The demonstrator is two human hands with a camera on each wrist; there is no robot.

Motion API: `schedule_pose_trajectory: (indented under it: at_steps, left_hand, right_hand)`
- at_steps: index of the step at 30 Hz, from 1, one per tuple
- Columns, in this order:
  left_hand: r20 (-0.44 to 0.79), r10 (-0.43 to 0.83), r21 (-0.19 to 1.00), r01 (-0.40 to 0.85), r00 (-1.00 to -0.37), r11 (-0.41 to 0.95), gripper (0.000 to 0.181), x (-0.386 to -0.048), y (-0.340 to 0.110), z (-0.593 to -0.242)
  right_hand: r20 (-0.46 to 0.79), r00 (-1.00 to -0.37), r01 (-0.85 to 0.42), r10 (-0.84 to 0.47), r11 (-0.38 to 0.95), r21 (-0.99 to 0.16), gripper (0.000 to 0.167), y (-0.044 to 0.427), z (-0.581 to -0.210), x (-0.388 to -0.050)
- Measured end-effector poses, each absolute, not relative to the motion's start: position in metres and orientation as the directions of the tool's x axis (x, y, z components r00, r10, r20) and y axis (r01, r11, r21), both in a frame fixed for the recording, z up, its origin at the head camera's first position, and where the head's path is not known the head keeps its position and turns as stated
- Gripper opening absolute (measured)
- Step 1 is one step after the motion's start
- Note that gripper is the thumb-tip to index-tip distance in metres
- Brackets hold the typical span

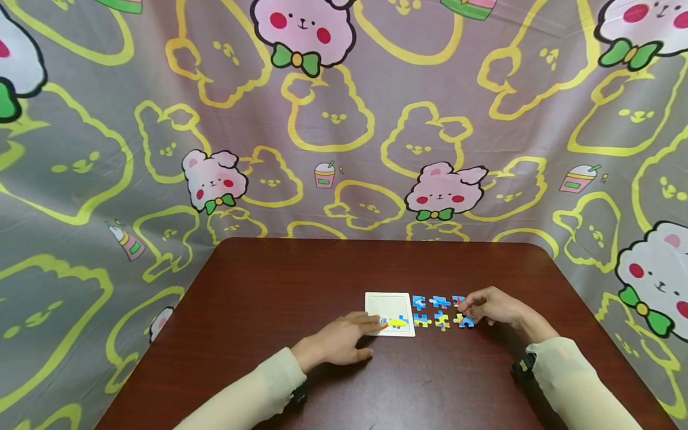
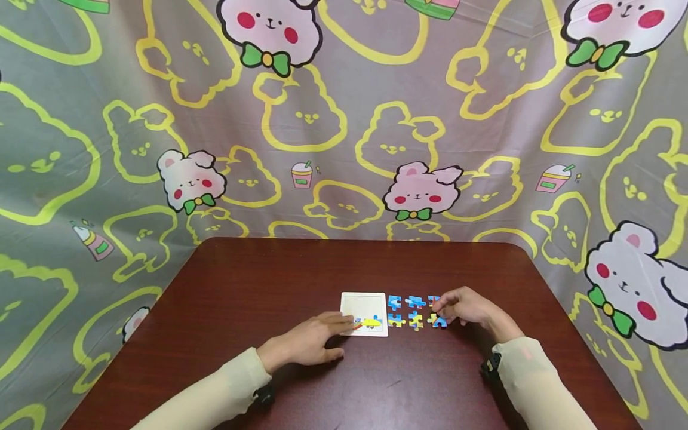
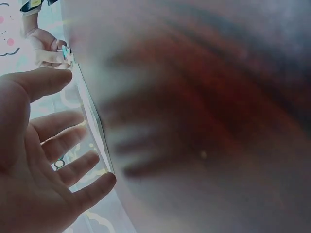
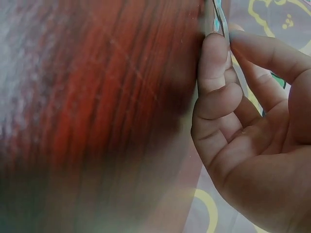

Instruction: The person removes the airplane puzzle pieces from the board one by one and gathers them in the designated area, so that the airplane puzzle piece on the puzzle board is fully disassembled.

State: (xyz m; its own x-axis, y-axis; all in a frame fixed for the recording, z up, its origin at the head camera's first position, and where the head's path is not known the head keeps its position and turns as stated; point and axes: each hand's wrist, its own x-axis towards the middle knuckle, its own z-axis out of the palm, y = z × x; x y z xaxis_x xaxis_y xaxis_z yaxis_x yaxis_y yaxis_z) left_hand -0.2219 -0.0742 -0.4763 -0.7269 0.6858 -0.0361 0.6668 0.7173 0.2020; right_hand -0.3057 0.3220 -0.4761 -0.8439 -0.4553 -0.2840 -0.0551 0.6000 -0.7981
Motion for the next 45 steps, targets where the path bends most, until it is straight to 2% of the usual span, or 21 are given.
schedule_pose_trajectory:
  at_steps: [6,16,24,31,45]
  left_hand:
    - [0.012,0.658,0.215,0.645,-0.752,0.733,0.054,-0.229,-0.076,-0.474]
    - [-0.001,0.585,0.231,0.569,-0.811,0.789,0.054,-0.239,-0.081,-0.473]
    - [0.025,0.563,0.239,0.552,-0.826,0.799,0.054,-0.244,-0.084,-0.474]
    - [0.013,0.535,0.259,0.519,-0.845,0.814,0.055,-0.249,-0.086,-0.474]
    - [-0.018,0.515,0.253,0.494,-0.857,0.832,0.060,-0.259,-0.086,-0.476]
  right_hand:
    - [-0.290,-0.847,-0.044,-0.445,0.603,-0.797,0.021,0.323,-0.474,-0.304]
    - [-0.294,-0.859,-0.031,-0.418,0.617,-0.787,0.022,0.325,-0.473,-0.303]
    - [-0.304,-0.863,-0.008,-0.404,0.612,-0.791,0.023,0.325,-0.473,-0.304]
    - [-0.269,-0.854,-0.046,-0.446,0.578,-0.815,0.026,0.322,-0.472,-0.306]
    - [-0.277,-0.845,-0.005,-0.457,0.526,-0.851,0.033,0.291,-0.467,-0.304]
